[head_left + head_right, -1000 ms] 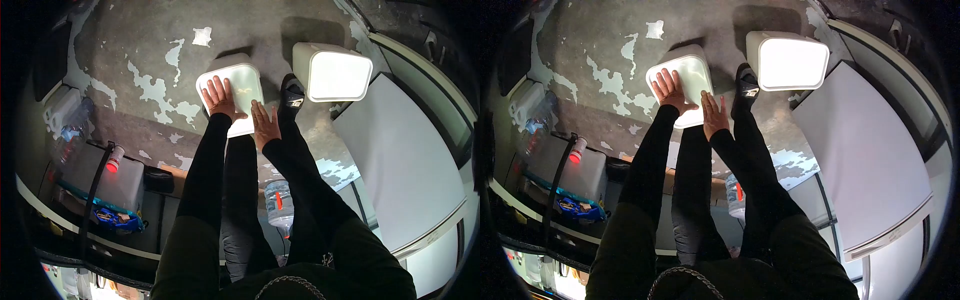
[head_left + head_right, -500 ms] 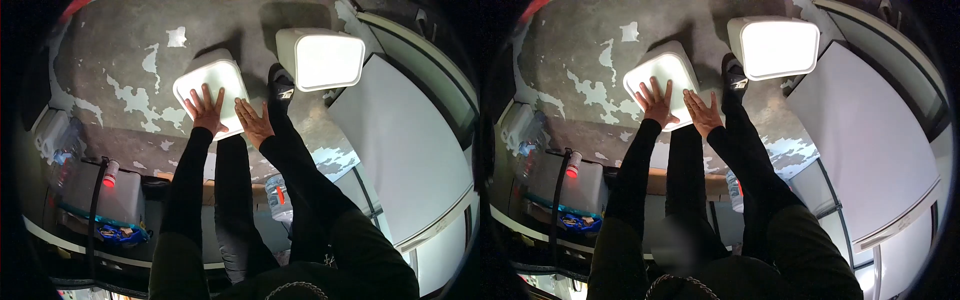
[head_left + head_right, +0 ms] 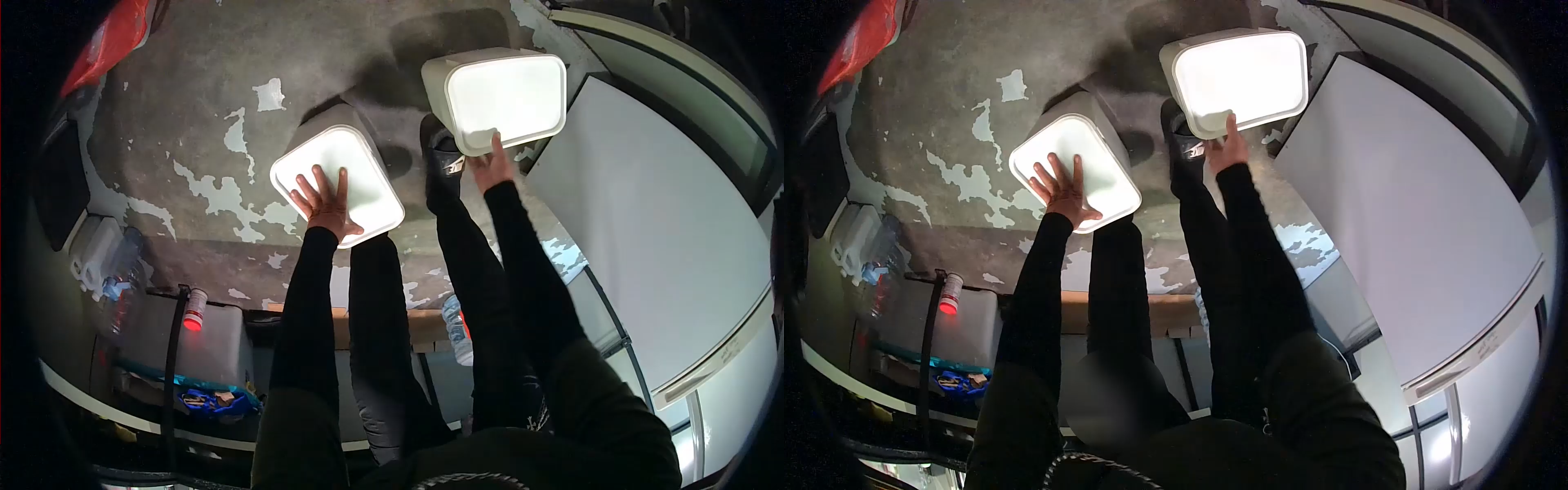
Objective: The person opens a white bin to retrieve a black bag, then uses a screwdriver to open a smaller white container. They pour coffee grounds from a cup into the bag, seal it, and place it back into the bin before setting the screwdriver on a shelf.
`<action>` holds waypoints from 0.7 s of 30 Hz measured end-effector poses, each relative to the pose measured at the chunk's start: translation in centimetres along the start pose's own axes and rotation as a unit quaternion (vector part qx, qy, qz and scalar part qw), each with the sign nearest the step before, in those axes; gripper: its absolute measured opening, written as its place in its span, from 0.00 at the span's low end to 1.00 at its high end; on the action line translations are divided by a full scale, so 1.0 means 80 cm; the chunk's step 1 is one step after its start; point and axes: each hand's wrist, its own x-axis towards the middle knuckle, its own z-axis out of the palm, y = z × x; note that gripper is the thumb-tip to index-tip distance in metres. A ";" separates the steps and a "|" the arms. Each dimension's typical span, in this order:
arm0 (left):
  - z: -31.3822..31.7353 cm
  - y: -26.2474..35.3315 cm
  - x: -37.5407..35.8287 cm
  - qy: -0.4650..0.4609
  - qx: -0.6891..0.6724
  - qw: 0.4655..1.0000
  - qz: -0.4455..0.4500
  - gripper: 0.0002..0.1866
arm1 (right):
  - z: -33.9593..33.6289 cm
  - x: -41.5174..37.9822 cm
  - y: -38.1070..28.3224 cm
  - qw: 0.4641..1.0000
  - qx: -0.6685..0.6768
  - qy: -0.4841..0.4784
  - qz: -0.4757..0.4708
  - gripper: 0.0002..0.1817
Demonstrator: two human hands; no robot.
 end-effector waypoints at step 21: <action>0.009 0.000 0.009 0.004 0.028 1.000 0.006 0.82 | 0.239 -0.011 0.082 0.853 -0.387 -0.135 -0.325 0.22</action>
